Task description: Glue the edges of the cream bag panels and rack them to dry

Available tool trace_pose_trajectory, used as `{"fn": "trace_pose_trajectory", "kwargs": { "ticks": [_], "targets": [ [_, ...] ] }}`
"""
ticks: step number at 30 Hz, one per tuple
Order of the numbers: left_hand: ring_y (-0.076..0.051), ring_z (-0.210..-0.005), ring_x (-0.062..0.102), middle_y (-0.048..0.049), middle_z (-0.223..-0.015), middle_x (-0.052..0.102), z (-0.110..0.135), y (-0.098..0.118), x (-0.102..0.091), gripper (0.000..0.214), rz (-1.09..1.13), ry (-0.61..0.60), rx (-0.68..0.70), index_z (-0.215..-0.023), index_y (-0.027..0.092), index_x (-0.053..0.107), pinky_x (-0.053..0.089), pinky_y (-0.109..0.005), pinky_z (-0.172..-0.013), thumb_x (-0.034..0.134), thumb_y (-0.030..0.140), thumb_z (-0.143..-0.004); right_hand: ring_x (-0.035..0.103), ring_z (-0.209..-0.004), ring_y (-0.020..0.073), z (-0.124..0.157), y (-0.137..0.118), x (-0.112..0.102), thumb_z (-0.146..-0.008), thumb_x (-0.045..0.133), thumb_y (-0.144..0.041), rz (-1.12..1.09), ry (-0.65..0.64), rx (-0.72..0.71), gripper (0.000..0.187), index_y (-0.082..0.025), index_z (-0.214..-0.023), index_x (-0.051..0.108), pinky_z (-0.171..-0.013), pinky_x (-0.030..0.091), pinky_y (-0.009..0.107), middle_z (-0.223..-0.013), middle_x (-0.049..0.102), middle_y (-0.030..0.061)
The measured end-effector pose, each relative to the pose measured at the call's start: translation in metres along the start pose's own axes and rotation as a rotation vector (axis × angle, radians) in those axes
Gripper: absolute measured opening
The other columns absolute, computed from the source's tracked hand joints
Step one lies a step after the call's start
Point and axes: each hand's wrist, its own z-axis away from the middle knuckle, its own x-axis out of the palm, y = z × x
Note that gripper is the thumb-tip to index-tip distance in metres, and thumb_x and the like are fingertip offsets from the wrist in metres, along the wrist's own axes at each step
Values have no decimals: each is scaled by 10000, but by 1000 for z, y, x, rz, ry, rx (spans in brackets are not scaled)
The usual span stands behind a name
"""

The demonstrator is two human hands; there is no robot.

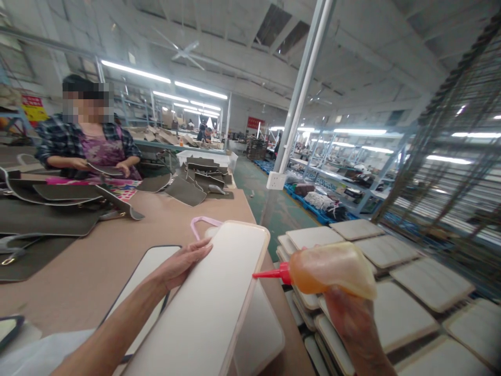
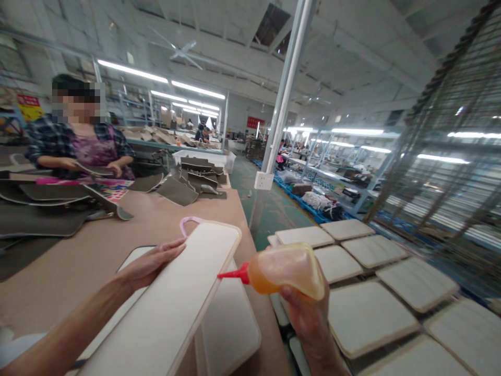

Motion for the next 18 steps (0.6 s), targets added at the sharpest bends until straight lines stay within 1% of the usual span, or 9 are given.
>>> {"fn": "trace_pose_trajectory", "kwargs": {
  "ticks": [5,10,13,15,18],
  "targets": [
    [-204,-682,743,-97,-933,805,0,2,4,536,37,23,-21,-1123,161,735,608,-266,-598,913,334,-648,753,-948,311,-1,-5,9,-693,854,-251,-56,-34,17,470,-267,-1145,730,-862,615,469,-1077,779,108],
    [-195,-653,737,-92,-877,805,-2,4,7,552,68,33,-8,-1057,145,754,602,-251,-577,952,323,-573,771,-862,287,-1,-7,15,-633,895,-284,-45,54,-13,394,-234,-1006,781,-786,639,385,-932,801,95],
    [-194,-642,734,-97,-885,805,-4,3,7,536,70,23,-6,-1066,142,752,599,-251,-570,941,318,-596,773,-819,271,-1,-7,16,-621,904,-288,-50,55,8,379,-238,-978,789,-761,644,367,-915,803,87],
    [-196,-644,736,-96,-890,804,-6,3,6,521,75,13,-10,-1081,143,749,600,-255,-568,928,307,-620,774,-816,277,-1,-7,17,-616,908,-295,-55,58,30,385,-245,-978,789,-747,648,380,-917,803,86],
    [-195,-648,737,-90,-888,804,-8,1,4,494,89,11,-10,-1093,146,745,602,-255,-567,911,285,-649,774,-827,287,-1,-7,19,-629,901,-310,-48,41,47,357,-244,-963,791,-769,646,406,-926,803,95]
  ]
}}
